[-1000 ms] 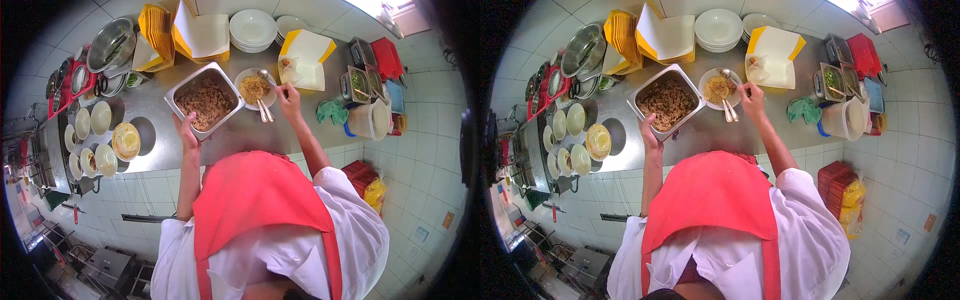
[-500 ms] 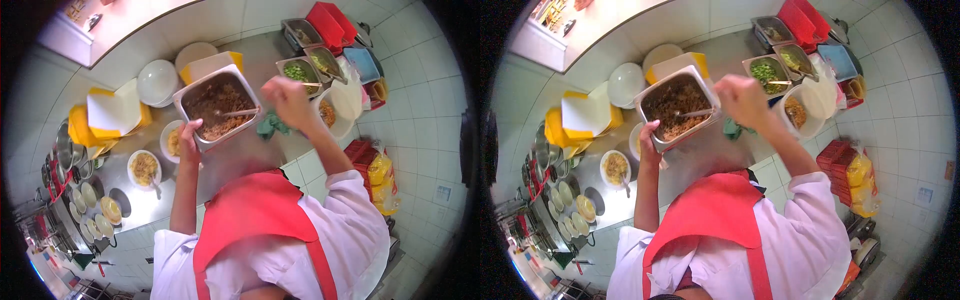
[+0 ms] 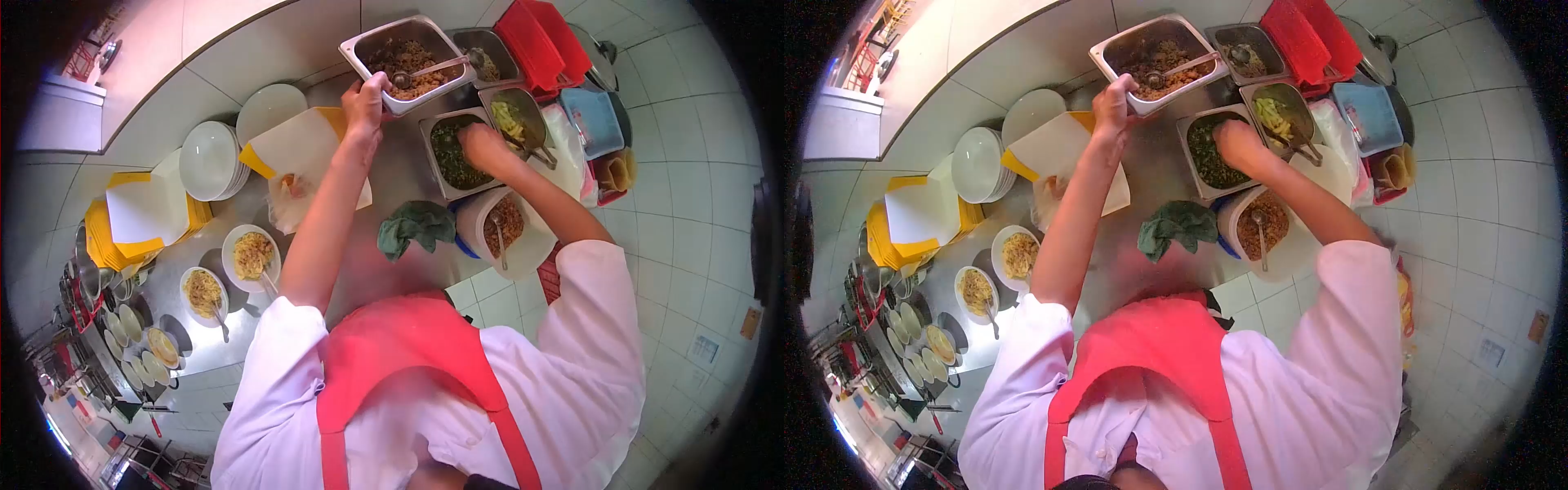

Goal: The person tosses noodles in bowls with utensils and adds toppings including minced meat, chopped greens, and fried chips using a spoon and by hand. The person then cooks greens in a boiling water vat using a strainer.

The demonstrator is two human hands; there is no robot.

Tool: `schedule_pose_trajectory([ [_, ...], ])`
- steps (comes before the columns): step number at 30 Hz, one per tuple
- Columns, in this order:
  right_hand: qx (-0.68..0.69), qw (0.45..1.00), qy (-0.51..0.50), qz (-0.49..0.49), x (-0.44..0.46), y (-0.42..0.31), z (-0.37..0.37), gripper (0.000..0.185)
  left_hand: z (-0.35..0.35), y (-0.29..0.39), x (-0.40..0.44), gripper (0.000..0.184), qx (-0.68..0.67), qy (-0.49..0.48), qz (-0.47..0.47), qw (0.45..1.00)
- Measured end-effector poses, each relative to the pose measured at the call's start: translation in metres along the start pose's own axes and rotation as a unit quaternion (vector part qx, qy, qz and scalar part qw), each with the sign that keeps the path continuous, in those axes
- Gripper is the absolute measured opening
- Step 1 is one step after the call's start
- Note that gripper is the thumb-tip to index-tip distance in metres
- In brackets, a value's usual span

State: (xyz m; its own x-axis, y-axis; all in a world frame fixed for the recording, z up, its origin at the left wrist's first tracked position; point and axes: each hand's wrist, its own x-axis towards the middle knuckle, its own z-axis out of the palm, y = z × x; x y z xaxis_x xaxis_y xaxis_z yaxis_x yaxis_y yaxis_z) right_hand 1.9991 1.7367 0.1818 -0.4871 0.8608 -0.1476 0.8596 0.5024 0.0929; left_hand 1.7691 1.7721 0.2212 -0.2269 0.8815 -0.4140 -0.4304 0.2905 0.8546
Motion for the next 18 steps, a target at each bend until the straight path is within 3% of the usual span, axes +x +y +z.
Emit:
schedule_pose_trajectory([
  [3, 0.035, 0.996, -0.079, -0.026, 0.009, 0.0, -0.005, 0.01, 0.012, -0.021, 0.037, 0.027, -0.035, 0.008, -0.047, 0.998],
  [5, 0.017, 0.997, -0.058, -0.046, 0.006, -0.007, -0.002, 0.012, 0.015, -0.033, 0.053, 0.026, -0.02, 0.009, -0.053, 0.998],
  [12, 0.066, 0.983, -0.15, -0.078, 0.002, -0.004, 0.011, 0.013, 0.027, -0.07, 0.073, 0.027, 0.009, 0.064, -0.055, 0.996],
  [14, 0.14, 0.955, -0.247, -0.081, 0.009, 0.005, 0.016, 0.012, 0.027, -0.074, 0.073, 0.03, 0.042, 0.068, -0.081, 0.993],
  [15, 0.14, 0.955, -0.248, -0.082, 0.009, 0.01, 0.014, 0.012, 0.028, -0.075, 0.069, 0.03, 0.042, 0.069, -0.081, 0.993],
  [17, 0.345, 0.857, -0.382, 0.002, 0.011, 0.018, 0.005, 0.014, 0.028, -0.076, 0.056, 0.03, 0.053, 0.05, -0.066, 0.995],
  [18, 0.378, 0.844, -0.38, 0.022, 0.01, 0.02, 0.0, 0.014, 0.029, -0.084, 0.059, 0.031, 0.043, 0.054, -0.062, 0.996],
])
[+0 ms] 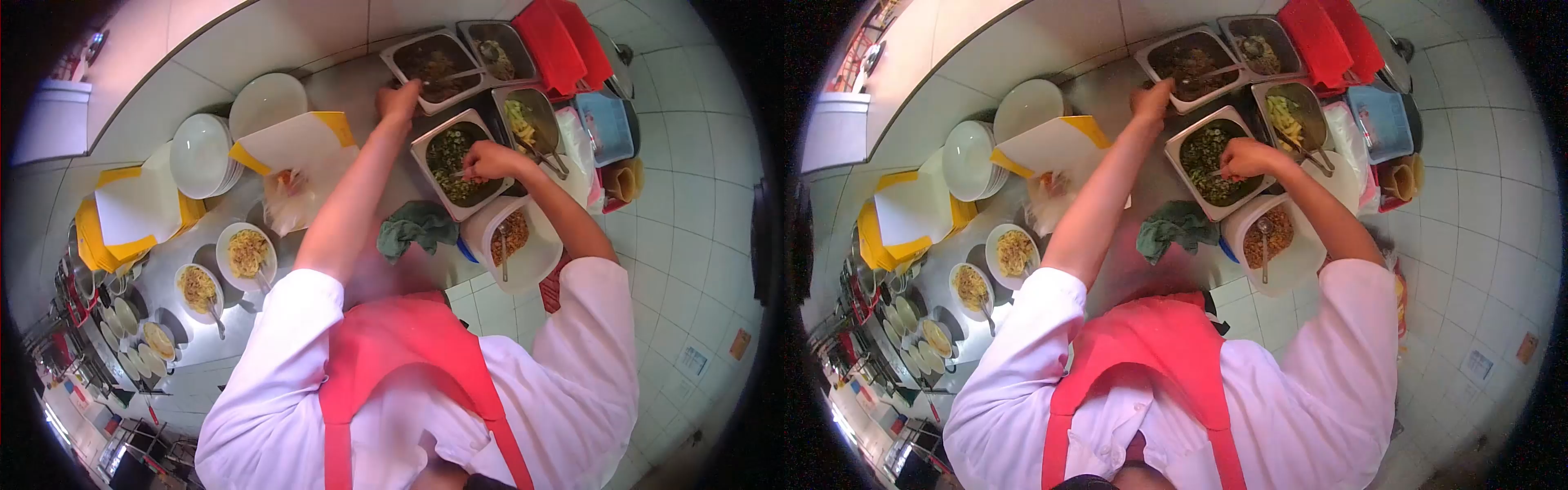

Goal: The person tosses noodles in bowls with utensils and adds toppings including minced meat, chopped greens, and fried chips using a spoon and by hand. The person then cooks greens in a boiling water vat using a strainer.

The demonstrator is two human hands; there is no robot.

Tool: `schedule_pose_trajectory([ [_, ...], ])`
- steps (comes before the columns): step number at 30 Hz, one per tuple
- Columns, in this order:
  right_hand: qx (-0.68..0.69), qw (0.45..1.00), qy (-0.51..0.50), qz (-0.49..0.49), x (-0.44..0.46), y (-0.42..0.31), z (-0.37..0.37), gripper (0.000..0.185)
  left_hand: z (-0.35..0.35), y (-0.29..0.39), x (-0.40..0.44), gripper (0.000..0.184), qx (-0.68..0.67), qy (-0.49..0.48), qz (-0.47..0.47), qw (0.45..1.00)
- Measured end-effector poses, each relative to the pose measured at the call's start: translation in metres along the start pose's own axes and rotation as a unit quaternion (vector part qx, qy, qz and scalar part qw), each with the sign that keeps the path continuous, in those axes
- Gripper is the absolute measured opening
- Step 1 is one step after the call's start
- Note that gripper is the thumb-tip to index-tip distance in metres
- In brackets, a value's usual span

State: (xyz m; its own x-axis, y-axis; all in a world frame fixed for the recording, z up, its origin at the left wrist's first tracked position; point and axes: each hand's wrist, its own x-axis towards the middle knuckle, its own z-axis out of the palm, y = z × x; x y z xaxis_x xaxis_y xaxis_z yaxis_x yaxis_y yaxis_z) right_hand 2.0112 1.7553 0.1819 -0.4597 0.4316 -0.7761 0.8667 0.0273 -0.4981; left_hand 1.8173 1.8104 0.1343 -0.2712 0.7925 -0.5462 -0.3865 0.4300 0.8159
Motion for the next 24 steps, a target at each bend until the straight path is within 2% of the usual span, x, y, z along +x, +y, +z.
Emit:
schedule_pose_trajectory([
  [1, -0.004, 1.0, -0.002, -0.002, -0.004, 0.0, -0.002, 0.014, 0.0, -0.007, 0.007, 0.031, -0.003, 0.004, 0.001, 1.0],
  [3, 0.093, 0.995, 0.026, 0.012, -0.014, 0.001, -0.005, 0.013, 0.001, -0.019, 0.02, 0.03, 0.084, 0.024, -0.011, 0.996],
  [4, 0.088, 0.996, 0.027, 0.014, -0.019, 0.003, -0.005, 0.013, 0.001, -0.021, 0.02, 0.03, 0.117, 0.013, -0.009, 0.993],
  [5, 0.149, 0.988, 0.044, 0.022, -0.024, 0.004, -0.005, 0.012, 0.001, -0.017, 0.015, 0.03, 0.111, 0.011, -0.008, 0.994],
  [6, 0.209, 0.975, 0.063, 0.029, -0.029, 0.005, -0.005, 0.012, 0.003, -0.012, 0.011, 0.035, 0.133, 0.012, 0.005, 0.991],
  [7, 0.204, 0.976, 0.068, 0.031, -0.036, 0.004, -0.006, 0.012, 0.005, -0.006, 0.007, 0.04, 0.156, 0.012, 0.018, 0.988],
  [8, 0.235, 0.968, 0.084, 0.03, -0.045, 0.0, -0.007, 0.012, 0.006, -0.007, 0.009, 0.04, 0.15, 0.009, 0.021, 0.988],
  [10, 0.295, 0.947, 0.123, 0.025, -0.061, -0.011, -0.006, 0.01, 0.007, -0.01, 0.019, 0.051, 0.117, -0.025, 0.075, 0.99],
  [14, 0.261, 0.947, 0.188, 0.005, -0.089, -0.049, 0.0, 0.01, -0.011, 0.013, 0.001, 0.059, 0.086, -0.041, 0.08, 0.992],
  [16, 0.187, 0.953, 0.23, -0.068, -0.095, -0.07, 0.006, 0.013, -0.036, 0.009, -0.023, 0.042, 0.07, -0.037, 0.222, 0.972],
  [18, 0.193, 0.951, 0.22, -0.101, -0.093, -0.103, 0.015, 0.018, -0.073, -0.022, -0.039, 0.04, 0.042, -0.114, 0.255, 0.959],
  [20, 0.18, 0.949, 0.205, -0.156, -0.089, -0.155, 0.034, 0.016, -0.128, -0.015, -0.115, 0.026, 0.089, -0.147, 0.189, 0.967],
  [23, 0.159, 0.944, 0.19, -0.218, -0.062, -0.218, 0.073, 0.019, -0.209, -0.056, -0.18, 0.025, 0.083, -0.255, 0.05, 0.962],
  [24, 0.069, 0.951, 0.201, -0.223, -0.05, -0.238, 0.089, 0.019, -0.241, -0.066, -0.201, 0.025, 0.075, -0.293, 0.011, 0.953],
])
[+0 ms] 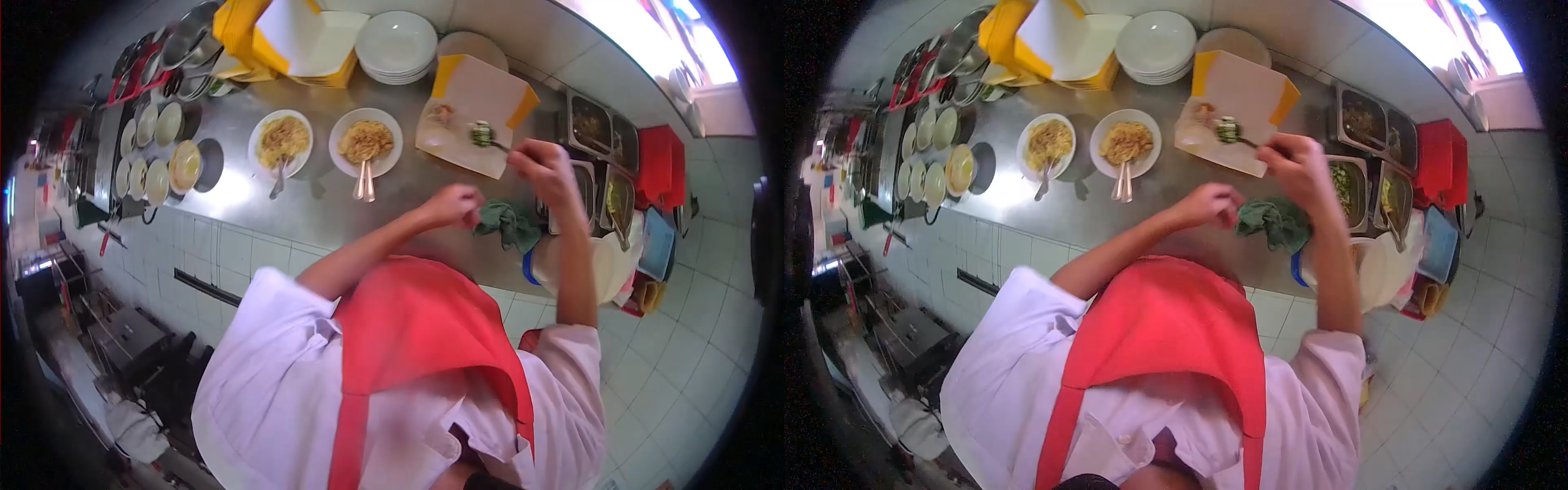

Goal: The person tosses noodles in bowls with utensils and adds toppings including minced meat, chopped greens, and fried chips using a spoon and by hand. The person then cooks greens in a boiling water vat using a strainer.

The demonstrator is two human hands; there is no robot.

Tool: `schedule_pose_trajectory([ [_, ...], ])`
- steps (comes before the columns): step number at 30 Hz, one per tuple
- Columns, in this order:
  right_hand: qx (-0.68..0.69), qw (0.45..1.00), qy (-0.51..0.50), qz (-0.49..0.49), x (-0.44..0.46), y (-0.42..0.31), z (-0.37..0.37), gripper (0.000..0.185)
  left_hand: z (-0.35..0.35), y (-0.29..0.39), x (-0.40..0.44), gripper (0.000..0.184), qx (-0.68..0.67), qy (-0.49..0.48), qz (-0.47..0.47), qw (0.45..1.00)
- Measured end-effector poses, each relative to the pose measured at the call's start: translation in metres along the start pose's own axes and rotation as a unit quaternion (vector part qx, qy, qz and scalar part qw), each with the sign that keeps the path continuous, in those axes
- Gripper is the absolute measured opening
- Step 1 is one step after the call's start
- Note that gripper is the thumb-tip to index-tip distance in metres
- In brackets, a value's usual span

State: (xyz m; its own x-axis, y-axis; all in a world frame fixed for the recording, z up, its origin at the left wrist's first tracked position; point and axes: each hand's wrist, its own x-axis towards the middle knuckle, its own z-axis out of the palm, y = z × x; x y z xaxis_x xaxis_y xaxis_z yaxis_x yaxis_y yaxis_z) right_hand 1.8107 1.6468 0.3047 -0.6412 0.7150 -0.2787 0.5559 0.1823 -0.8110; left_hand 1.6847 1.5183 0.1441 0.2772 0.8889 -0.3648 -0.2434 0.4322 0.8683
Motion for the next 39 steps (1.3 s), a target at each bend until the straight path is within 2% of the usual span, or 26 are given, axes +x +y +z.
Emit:
schedule_pose_trajectory([
  [1, -0.019, 1.0, 0.008, -0.011, 0.01, -0.004, 0.027, 0.017, -0.014, -0.011, -0.033, 0.025, -0.002, 0.001, -0.038, 0.999],
  [2, -0.034, 0.997, 0.02, -0.061, 0.022, -0.002, 0.054, 0.016, -0.024, -0.017, -0.067, 0.025, 0.011, 0.043, -0.046, 0.998],
  [4, -0.046, 0.993, 0.063, -0.083, 0.037, -0.011, 0.109, 0.017, -0.05, -0.04, -0.127, 0.025, -0.093, 0.132, -0.076, 0.984],
  [6, -0.082, 0.986, 0.09, -0.115, 0.051, -0.012, 0.151, 0.016, -0.067, -0.044, -0.179, 0.026, -0.142, 0.236, -0.065, 0.959],
  [8, -0.115, 0.975, 0.118, -0.148, 0.061, -0.009, 0.174, 0.016, -0.091, -0.061, -0.215, 0.029, -0.099, 0.321, -0.065, 0.94],
  [9, -0.155, 0.964, 0.143, -0.16, 0.064, -0.008, 0.182, 0.015, -0.096, -0.061, -0.232, 0.029, -0.099, 0.323, -0.062, 0.939],
  [11, -0.194, 0.951, 0.166, -0.173, 0.067, -0.009, 0.194, 0.014, -0.102, -0.061, -0.264, 0.032, -0.135, 0.436, -0.049, 0.888],
  [14, -0.265, 0.931, 0.188, -0.165, 0.07, -0.005, 0.192, 0.012, -0.107, -0.064, -0.279, 0.03, -0.157, 0.456, -0.031, 0.875],
  [18, -0.265, 0.93, 0.187, -0.172, 0.07, -0.01, 0.205, 0.012, -0.114, -0.064, -0.281, 0.03, -0.157, 0.446, -0.024, 0.881],
  [20, -0.265, 0.929, 0.183, -0.181, 0.069, -0.014, 0.211, 0.012, -0.117, -0.059, -0.28, 0.036, -0.136, 0.423, -0.024, 0.895],
  [27, -0.257, 0.926, 0.22, -0.168, 0.074, 0.002, 0.2, 0.014, -0.129, -0.041, -0.269, 0.036, -0.12, 0.4, -0.027, 0.908],
  [29, -0.12, 0.97, 0.178, -0.118, 0.08, 0.012, 0.199, 0.016, -0.131, -0.037, -0.262, 0.034, -0.122, 0.392, -0.027, 0.912],
  [30, -0.118, 0.969, 0.182, -0.115, 0.084, 0.016, 0.195, 0.016, -0.13, -0.035, -0.258, 0.034, -0.119, 0.388, -0.029, 0.914],
  [31, 0.007, 0.992, 0.121, -0.03, 0.09, 0.02, 0.188, 0.017, -0.129, -0.033, -0.254, 0.034, -0.114, 0.384, -0.029, 0.916],
  [32, 0.133, 0.988, 0.056, 0.053, 0.092, 0.024, 0.182, 0.018, -0.128, -0.03, -0.25, 0.035, -0.109, 0.379, -0.029, 0.918],
  [33, 0.135, 0.987, 0.062, 0.055, 0.087, 0.019, 0.168, 0.018, -0.129, -0.028, -0.246, 0.035, -0.105, 0.375, -0.03, 0.921],
  [35, 0.235, 0.968, 0.023, 0.086, 0.069, 0.008, 0.125, 0.018, -0.127, -0.028, -0.239, 0.034, -0.102, 0.371, -0.042, 0.922],
  [37, 0.225, 0.969, 0.063, 0.082, 0.048, 0.007, 0.071, 0.017, -0.135, -0.046, -0.239, 0.031, -0.108, 0.362, -0.034, 0.925],
  [39, 0.044, 0.99, 0.107, 0.079, 0.02, 0.026, 0.008, 0.017, -0.13, -0.043, -0.237, 0.03, -0.123, 0.372, -0.065, 0.918],
])
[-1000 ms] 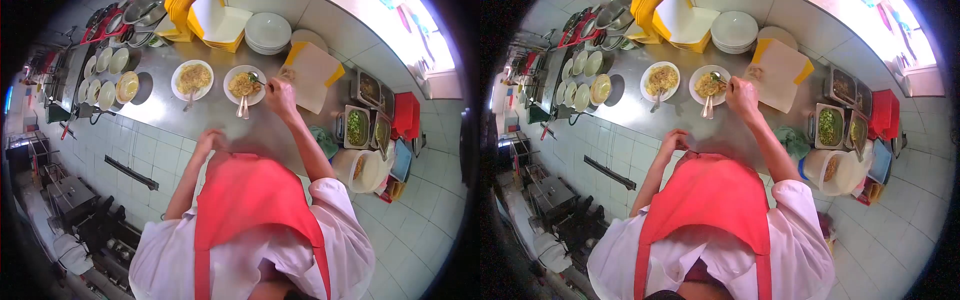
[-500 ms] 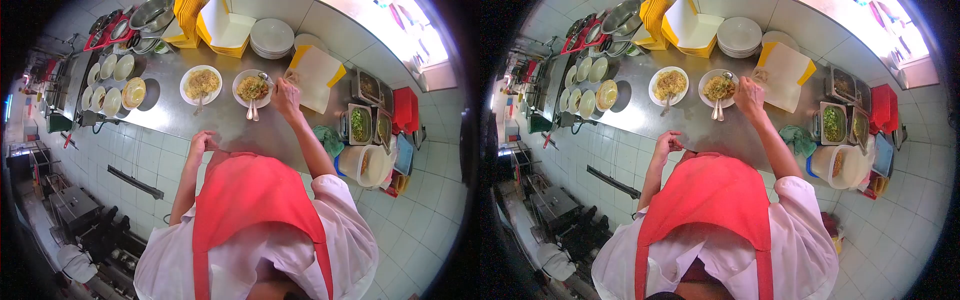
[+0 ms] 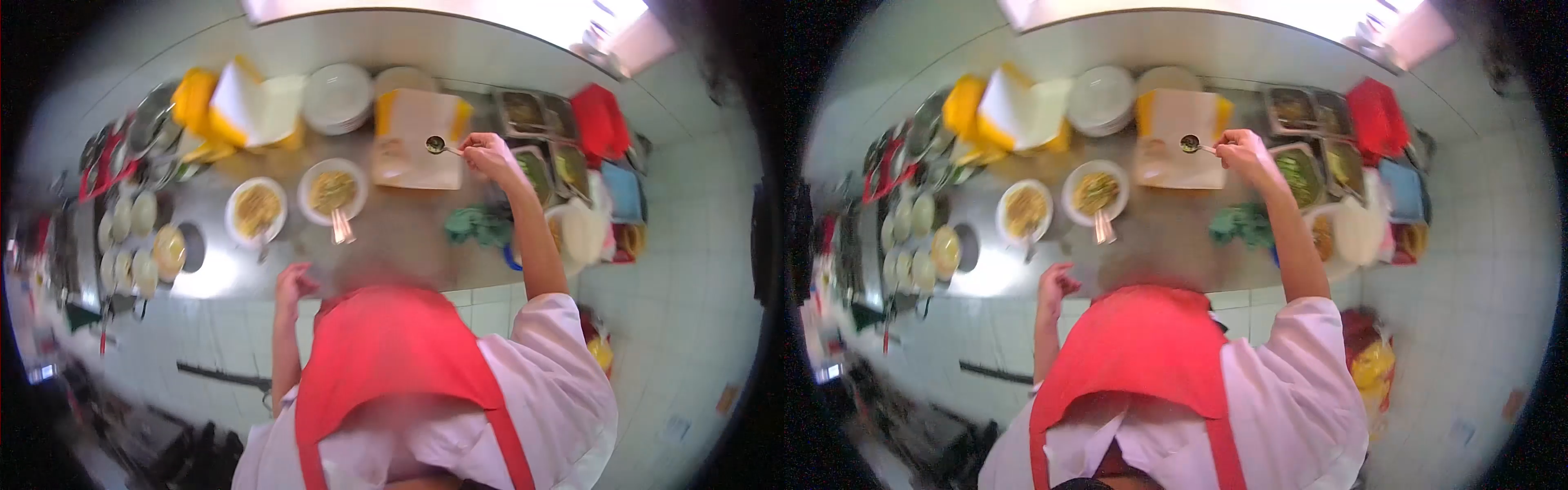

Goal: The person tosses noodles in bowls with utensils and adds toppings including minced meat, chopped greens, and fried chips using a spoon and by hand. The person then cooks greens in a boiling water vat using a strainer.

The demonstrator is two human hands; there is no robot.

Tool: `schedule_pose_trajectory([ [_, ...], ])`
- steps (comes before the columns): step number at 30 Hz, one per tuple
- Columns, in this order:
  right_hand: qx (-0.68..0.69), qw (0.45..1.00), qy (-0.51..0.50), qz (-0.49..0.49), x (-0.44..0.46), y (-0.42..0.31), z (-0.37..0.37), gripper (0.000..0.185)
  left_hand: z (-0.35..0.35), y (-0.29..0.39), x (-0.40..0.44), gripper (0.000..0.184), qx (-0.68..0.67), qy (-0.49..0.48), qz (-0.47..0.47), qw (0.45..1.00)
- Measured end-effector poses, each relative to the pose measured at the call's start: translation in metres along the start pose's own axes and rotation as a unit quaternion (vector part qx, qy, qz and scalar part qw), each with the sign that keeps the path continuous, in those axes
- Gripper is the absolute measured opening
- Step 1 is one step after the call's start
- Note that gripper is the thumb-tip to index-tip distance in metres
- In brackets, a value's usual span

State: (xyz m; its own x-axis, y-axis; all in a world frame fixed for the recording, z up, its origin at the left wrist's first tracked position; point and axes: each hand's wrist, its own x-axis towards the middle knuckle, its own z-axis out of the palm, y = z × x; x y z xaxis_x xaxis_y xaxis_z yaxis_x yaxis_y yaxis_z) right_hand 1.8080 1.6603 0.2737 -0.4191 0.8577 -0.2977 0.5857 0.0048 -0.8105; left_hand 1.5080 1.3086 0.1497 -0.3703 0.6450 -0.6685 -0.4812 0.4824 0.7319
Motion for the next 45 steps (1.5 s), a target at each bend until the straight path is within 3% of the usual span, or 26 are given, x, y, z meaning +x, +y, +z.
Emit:
schedule_pose_trajectory([
  [1, -0.077, 0.996, 0.03, 0.028, -0.005, 0.009, -0.033, 0.022, 0.002, -0.001, -0.003, 0.03, -0.003, 0.015, -0.012, 1.0],
  [4, -0.39, 0.911, 0.129, 0.026, -0.006, 0.055, -0.099, 0.023, -0.004, -0.019, 0.002, 0.032, -0.022, 0.016, -0.024, 0.999],
  [6, -0.464, 0.882, 0.03, 0.075, 0.015, 0.109, -0.118, 0.024, -0.006, -0.029, 0.009, 0.034, -0.03, 0.013, -0.037, 0.999],
  [8, -0.524, 0.845, 0.061, 0.089, 0.039, 0.183, -0.11, 0.025, 0.0, -0.032, 0.017, 0.036, -0.006, 0.015, -0.046, 0.999],
  [9, -0.498, 0.862, 0.024, 0.092, 0.035, 0.173, -0.102, 0.022, 0.007, -0.024, 0.013, 0.037, 0.018, 0.026, -0.053, 0.998],
  [10, -0.528, 0.831, -0.081, 0.153, 0.04, 0.156, -0.094, 0.023, 0.012, -0.019, 0.011, 0.037, 0.014, 0.021, -0.041, 0.999],
  [11, -0.48, 0.858, -0.078, 0.168, 0.055, 0.187, -0.086, 0.024, 0.015, -0.014, 0.009, 0.037, 0.013, 0.024, -0.035, 0.999],
  [12, -0.452, 0.862, -0.082, 0.215, 0.054, 0.169, -0.078, 0.025, 0.018, -0.011, 0.01, 0.037, 0.014, 0.029, -0.029, 0.999],
  [13, -0.465, 0.867, -0.051, 0.172, 0.054, 0.166, -0.071, 0.024, 0.019, -0.01, 0.011, 0.037, 0.011, 0.029, -0.02, 0.999],
  [14, -0.42, 0.873, -0.066, 0.238, 0.057, 0.153, -0.068, 0.027, 0.017, -0.01, 0.012, 0.037, 0.004, 0.038, -0.02, 0.999],
  [16, -0.412, 0.9, -0.041, 0.137, 0.065, 0.167, -0.058, 0.028, 0.01, -0.013, 0.009, 0.037, 0.001, 0.053, -0.023, 0.998],
  [19, -0.378, 0.917, -0.034, 0.125, 0.065, 0.159, -0.058, 0.039, 0.003, -0.027, 0.013, 0.037, -0.008, 0.069, -0.018, 0.997],
  [20, -0.341, 0.934, 0.03, 0.104, 0.055, 0.144, -0.058, 0.035, 0.001, -0.028, 0.016, 0.037, -0.028, 0.062, -0.02, 0.997],
  [21, -0.453, 0.884, -0.103, 0.051, 0.096, 0.227, -0.062, 0.028, -0.004, -0.03, 0.014, 0.037, -0.046, 0.058, -0.026, 0.997],
  [22, -0.347, 0.929, -0.091, 0.093, 0.063, 0.167, -0.073, 0.02, -0.004, -0.028, 0.011, 0.037, -0.041, 0.06, -0.033, 0.997],
  [24, -0.164, 0.938, -0.075, 0.295, 0.067, 0.166, -0.081, 0.014, -0.001, -0.022, 0.01, 0.036, -0.028, 0.058, -0.037, 0.997],
  [26, -0.052, 0.957, -0.08, 0.275, 0.057, 0.162, -0.09, 0.012, -0.006, -0.017, 0.011, 0.036, -0.012, 0.058, -0.041, 0.997],
  [30, -0.005, 0.956, -0.055, 0.289, 0.03, 0.141, -0.104, 0.013, -0.005, -0.006, 0.013, 0.037, -0.005, 0.045, -0.034, 0.998],
  [34, 0.054, 0.961, 0.001, 0.27, 0.007, 0.14, -0.117, 0.015, -0.013, -0.003, 0.016, 0.037, -0.004, 0.043, -0.03, 0.999],
  [39, 0.066, 0.988, 0.023, 0.136, -0.022, 0.083, -0.115, 0.009, -0.028, -0.012, 0.019, 0.036, 0.001, 0.049, -0.05, 0.998],
  [45, 0.066, 0.995, -0.078, 0.002, -0.009, -0.04, -0.011, 0.009, -0.032, -0.013, 0.004, 0.033, 0.007, 0.028, -0.022, 0.999],
])
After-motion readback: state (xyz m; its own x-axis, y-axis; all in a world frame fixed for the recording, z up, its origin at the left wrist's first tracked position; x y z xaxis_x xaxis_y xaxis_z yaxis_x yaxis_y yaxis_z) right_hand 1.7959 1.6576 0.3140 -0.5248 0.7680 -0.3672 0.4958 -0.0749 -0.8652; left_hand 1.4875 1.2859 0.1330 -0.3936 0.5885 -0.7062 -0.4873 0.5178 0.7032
